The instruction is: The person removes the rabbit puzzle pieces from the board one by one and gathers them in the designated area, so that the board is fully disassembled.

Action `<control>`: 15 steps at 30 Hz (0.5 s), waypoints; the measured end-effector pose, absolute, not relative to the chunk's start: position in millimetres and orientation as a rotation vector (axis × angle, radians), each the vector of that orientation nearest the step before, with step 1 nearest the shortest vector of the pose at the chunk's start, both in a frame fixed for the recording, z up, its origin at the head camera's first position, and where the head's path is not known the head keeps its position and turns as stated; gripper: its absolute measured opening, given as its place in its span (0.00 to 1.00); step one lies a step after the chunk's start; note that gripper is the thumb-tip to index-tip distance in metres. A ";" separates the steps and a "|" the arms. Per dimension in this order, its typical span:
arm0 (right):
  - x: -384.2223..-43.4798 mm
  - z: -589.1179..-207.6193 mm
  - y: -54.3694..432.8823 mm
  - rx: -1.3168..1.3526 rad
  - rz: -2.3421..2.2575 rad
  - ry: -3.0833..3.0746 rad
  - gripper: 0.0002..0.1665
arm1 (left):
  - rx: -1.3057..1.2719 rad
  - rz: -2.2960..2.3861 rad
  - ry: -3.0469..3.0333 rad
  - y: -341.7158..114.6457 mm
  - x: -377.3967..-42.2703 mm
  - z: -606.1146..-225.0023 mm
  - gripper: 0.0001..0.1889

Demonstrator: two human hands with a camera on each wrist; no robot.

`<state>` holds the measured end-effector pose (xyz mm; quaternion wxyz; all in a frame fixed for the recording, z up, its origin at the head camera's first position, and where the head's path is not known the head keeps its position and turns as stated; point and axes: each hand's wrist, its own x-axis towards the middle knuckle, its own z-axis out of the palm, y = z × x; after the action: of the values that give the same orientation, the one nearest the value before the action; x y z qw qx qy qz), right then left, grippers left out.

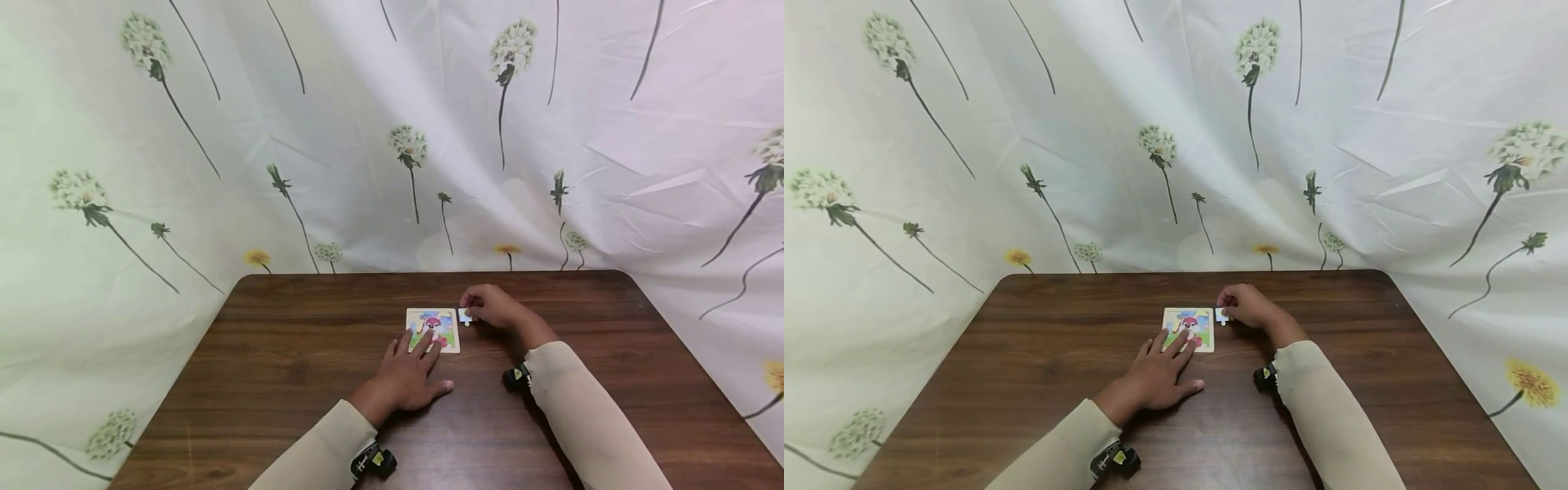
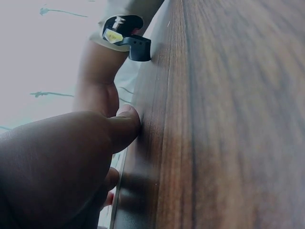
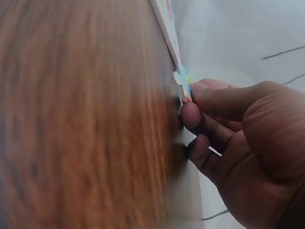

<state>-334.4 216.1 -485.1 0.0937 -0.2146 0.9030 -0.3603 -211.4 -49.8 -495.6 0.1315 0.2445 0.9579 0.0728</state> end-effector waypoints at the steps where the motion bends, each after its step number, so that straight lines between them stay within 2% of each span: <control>1: -334.4 -485.9 216.8 -0.635 -1.066 2.685 0.05 | 0.712 0.215 2.783 -49.4 -211.9 -496.2 0.46; 6: -334.3 -489.1 219.1 -0.657 -1.070 2.721 0.03 | 0.706 0.222 2.783 -48.8 -213.8 -497.7 0.46; 12: -330.9 -489.2 221.0 -0.652 -1.038 2.774 0.17 | 0.699 0.209 2.778 -49.0 -210.0 -489.8 0.45; 15: -328.3 -488.8 220.7 -0.634 -1.018 2.781 0.18 | 0.701 0.206 2.788 -48.8 -208.0 -487.3 0.45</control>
<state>-328.3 220.7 -488.8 0.0566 -0.2089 0.9168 -0.3357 -208.0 -48.8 -487.3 0.1293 0.2411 0.9593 0.0708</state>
